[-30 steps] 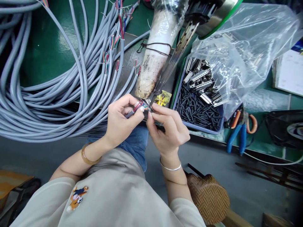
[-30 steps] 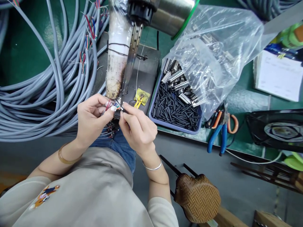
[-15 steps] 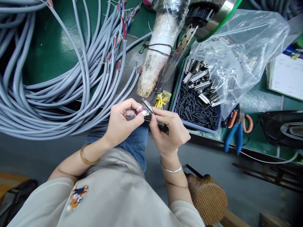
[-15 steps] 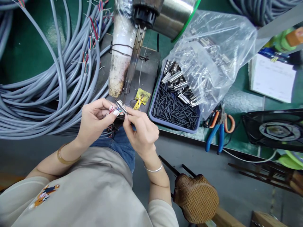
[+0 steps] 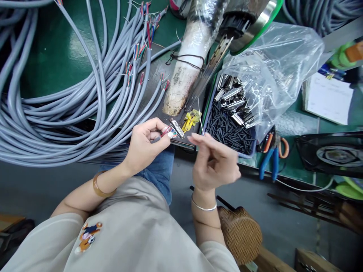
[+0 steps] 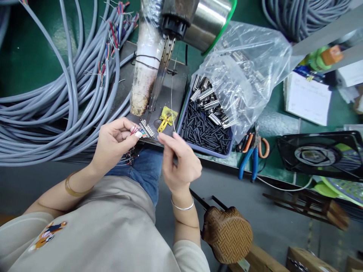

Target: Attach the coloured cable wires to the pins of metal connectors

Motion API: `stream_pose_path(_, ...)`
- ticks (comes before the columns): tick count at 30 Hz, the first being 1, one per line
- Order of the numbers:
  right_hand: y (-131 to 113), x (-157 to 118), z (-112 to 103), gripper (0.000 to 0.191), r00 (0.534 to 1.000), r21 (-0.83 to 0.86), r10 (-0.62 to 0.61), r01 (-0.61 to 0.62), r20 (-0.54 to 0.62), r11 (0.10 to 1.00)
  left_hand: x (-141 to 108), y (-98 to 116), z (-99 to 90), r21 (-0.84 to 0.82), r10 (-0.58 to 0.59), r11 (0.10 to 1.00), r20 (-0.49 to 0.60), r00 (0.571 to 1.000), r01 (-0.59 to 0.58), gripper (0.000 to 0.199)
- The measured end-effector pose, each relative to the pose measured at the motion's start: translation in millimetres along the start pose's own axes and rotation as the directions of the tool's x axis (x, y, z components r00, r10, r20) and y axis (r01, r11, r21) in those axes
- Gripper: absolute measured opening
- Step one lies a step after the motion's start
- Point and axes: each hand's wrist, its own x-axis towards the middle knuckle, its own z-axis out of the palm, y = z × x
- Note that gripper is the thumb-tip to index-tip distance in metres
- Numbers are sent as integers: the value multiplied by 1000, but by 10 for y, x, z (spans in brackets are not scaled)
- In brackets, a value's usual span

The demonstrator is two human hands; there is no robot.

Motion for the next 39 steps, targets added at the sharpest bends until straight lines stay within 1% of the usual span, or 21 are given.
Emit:
stream_pose_path(2,-6,-12,39,32,996,-15,-45,46,74,999,-2,2,3,-15,-14,1000,9,1000,14,12)
stream_pose_path(5,-18,-26,105,28,988,46,-69,63,136,997,3,2,-2,-67,-3,998,-3,1000,3,12)
stream_pose_path(7,-19,-33,119,29,987,57,-80,73,136,996,11,0,-15,-101,-7,995,-11,1000,6,13)
stream_pose_path(9,-4,-34,98,30,991,32,-74,71,110,997,17,0,-30,-108,-38,993,9,999,38,14)
stream_pose_path(10,8,-30,77,31,995,14,-67,66,68,998,17,0,-37,-103,-56,993,20,998,58,14)
stream_pose_path(11,23,-23,54,30,998,-2,-67,67,-1,998,16,0,-42,-96,-71,993,25,997,73,16)
stream_pose_path(12,38,-11,32,27,991,-2,-77,77,-111,997,14,0,-45,-90,-83,992,24,996,85,17)
stream_pose_path(13,51,2,14,23,967,21,-92,100,-239,995,12,-1,-45,-87,-92,992,16,996,93,18)
stream_pose_path(14,61,16,2,23,930,56,-99,126,-354,990,10,-1,-44,-86,-101,991,9,995,101,19)
stream_pose_path(15,66,27,-4,25,898,98,-94,150,-430,984,9,-2,-41,-85,-106,991,3,994,106,20)
stream_pose_path(16,68,34,-3,30,885,137,-77,156,-460,978,10,-3,-37,-84,-108,991,1,994,108,21)
stream_pose_path(17,65,36,4,35,893,165,-51,138,-447,977,12,-4,-33,-84,-105,991,2,994,105,21)
stream_pose_path(19,52,23,28,41,943,133,-16,64,-333,989,24,-8,-24,-84,-83,993,4,997,83,21)
stream_pose_path(20,44,12,43,40,963,96,-17,44,-271,994,32,-12,-19,-82,-69,994,5,998,70,20)
stream_pose_path(22,32,-5,75,30,990,35,-41,46,-137,998,50,-19,-8,-75,-41,996,2,999,41,18)
stream_pose_path(24,27,-7,108,23,998,19,-64,64,-20,998,67,-26,6,-61,-14,998,-9,1000,13,17)
stream_pose_path(25,28,0,124,21,998,23,-64,64,15,998,75,-29,14,-50,2,999,-19,1000,-3,16)
stream_pose_path(26,30,9,139,19,998,24,-59,58,32,998,82,-30,23,-38,18,999,-31,999,-19,15)
stream_pose_path(29,43,42,179,16,998,33,-55,54,27,998,99,-27,48,-3,61,998,-57,996,-61,15)
stream_pose_path(36,69,104,212,16,998,56,-58,57,19,997,107,21,76,44,96,995,-70,993,-93,15)
stream_pose_path(39,55,138,204,16,997,45,-73,73,9,996,96,53,82,58,129,990,-80,988,-125,16)
